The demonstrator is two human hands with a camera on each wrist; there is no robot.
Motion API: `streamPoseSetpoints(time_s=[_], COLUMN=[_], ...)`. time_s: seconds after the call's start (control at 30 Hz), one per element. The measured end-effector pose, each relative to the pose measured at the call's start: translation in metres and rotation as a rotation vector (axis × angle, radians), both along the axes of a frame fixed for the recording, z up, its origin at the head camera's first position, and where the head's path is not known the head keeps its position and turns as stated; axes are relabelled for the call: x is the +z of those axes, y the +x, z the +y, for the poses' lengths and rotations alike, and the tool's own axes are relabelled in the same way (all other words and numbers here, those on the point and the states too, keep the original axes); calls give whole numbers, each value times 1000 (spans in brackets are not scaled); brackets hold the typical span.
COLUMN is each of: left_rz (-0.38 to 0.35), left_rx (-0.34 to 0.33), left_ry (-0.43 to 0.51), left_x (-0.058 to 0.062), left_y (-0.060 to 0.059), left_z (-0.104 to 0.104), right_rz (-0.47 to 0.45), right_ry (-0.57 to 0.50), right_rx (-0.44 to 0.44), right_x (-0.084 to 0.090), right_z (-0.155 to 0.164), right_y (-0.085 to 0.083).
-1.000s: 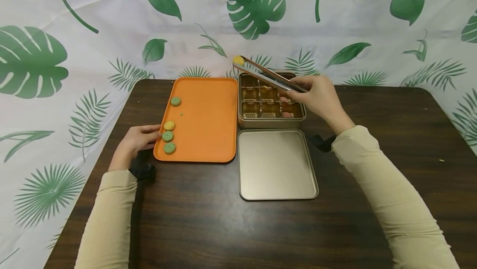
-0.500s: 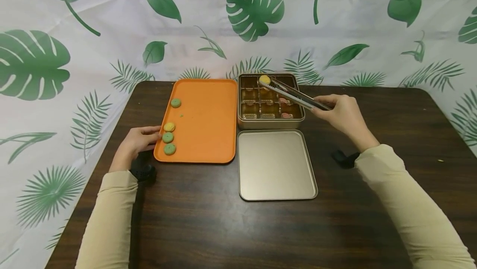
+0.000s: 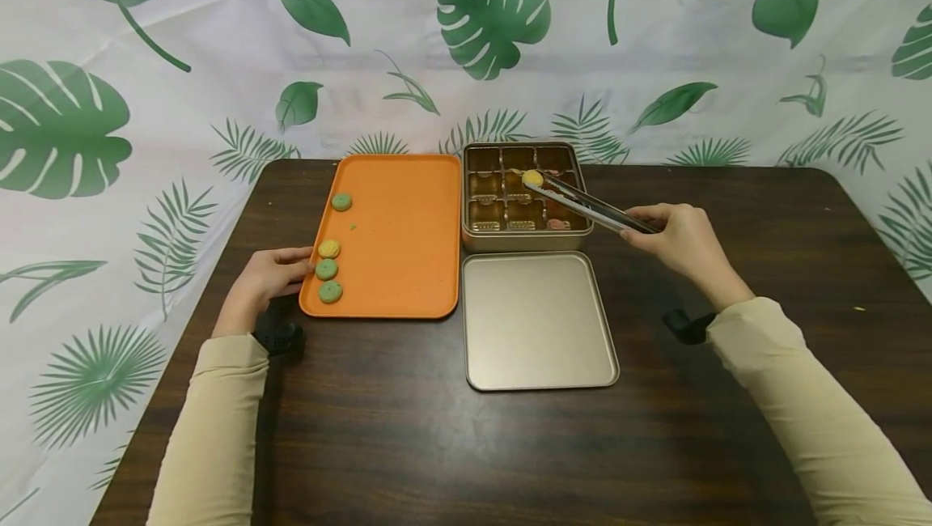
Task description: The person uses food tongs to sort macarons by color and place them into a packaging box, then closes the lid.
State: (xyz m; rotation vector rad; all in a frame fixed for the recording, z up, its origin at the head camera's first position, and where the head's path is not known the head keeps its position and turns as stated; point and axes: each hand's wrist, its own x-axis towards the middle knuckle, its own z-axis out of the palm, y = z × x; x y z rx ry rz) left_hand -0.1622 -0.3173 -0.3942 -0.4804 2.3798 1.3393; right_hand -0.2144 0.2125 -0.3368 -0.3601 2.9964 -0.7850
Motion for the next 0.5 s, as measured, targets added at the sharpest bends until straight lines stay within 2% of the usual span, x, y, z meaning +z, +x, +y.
streamPoseSetpoints(time_s=[0.5], left_rz=[1], left_rx=[13], left_ry=[9], left_x=[-2], left_y=[-1], left_z=[1], right_rz=[-35], right_ry=[28], right_rx=[-2], right_x=[-1], right_z=[-5], right_y=[-4])
